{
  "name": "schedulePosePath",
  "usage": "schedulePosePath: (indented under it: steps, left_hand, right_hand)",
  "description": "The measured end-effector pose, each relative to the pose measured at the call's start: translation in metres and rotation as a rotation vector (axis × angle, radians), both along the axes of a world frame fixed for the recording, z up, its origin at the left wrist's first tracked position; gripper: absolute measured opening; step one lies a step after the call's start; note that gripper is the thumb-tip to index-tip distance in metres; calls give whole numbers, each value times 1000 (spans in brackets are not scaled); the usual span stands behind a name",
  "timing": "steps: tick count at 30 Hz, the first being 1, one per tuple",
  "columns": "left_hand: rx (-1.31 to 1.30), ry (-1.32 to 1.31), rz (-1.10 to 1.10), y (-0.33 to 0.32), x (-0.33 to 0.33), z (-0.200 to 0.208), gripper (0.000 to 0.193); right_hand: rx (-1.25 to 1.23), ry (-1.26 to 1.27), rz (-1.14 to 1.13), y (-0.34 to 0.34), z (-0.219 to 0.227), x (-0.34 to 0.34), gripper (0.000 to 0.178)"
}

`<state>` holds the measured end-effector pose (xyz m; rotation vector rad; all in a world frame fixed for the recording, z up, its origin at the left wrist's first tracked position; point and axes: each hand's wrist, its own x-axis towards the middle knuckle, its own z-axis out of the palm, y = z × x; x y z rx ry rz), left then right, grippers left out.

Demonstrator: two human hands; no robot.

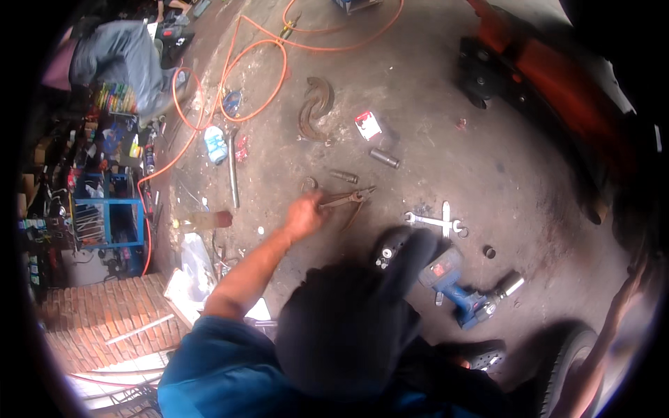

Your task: The person removes a wheel from a vehicle using an impact wrench, disassembles and services the brake assembly on the axle using pliers and hand tools, and lowers the vehicle cargo bed.

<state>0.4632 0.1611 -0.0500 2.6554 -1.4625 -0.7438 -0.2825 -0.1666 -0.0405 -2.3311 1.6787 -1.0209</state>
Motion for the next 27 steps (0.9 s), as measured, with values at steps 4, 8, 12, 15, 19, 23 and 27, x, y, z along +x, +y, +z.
schedulePosePath:
  steps: [4, 8, 12, 15, 19, 23, 27]
  left_hand:
    - [-20, -195, -191, 24, -10, -41, 63]
    - [116, -249, -349, -10, -25, -55, 77]
    - [117, -214, -220, 14, -21, -57, 78]
    - [-251, -248, -241, 3, -52, -44, 67]
    - [-156, -329, -288, 26, -33, -60, 47]
    - [-71, -335, -215, 29, -51, -81, 28]
    - [-61, -241, 37, 4, -68, -82, 27]
  right_hand:
    - [74, -35, -125, 1, 26, 18, 56]
    - [90, -62, -440, 26, 58, 34, 41]
    - [274, -448, -550, 28, 73, 137, 43]
    - [148, -657, -330, 31, 82, 152, 40]
    - [300, -721, -364, 48, 37, 152, 40]
    - [605, -582, -430, 68, 13, 119, 33]
    - [636, -379, -286, 85, -6, 91, 32]
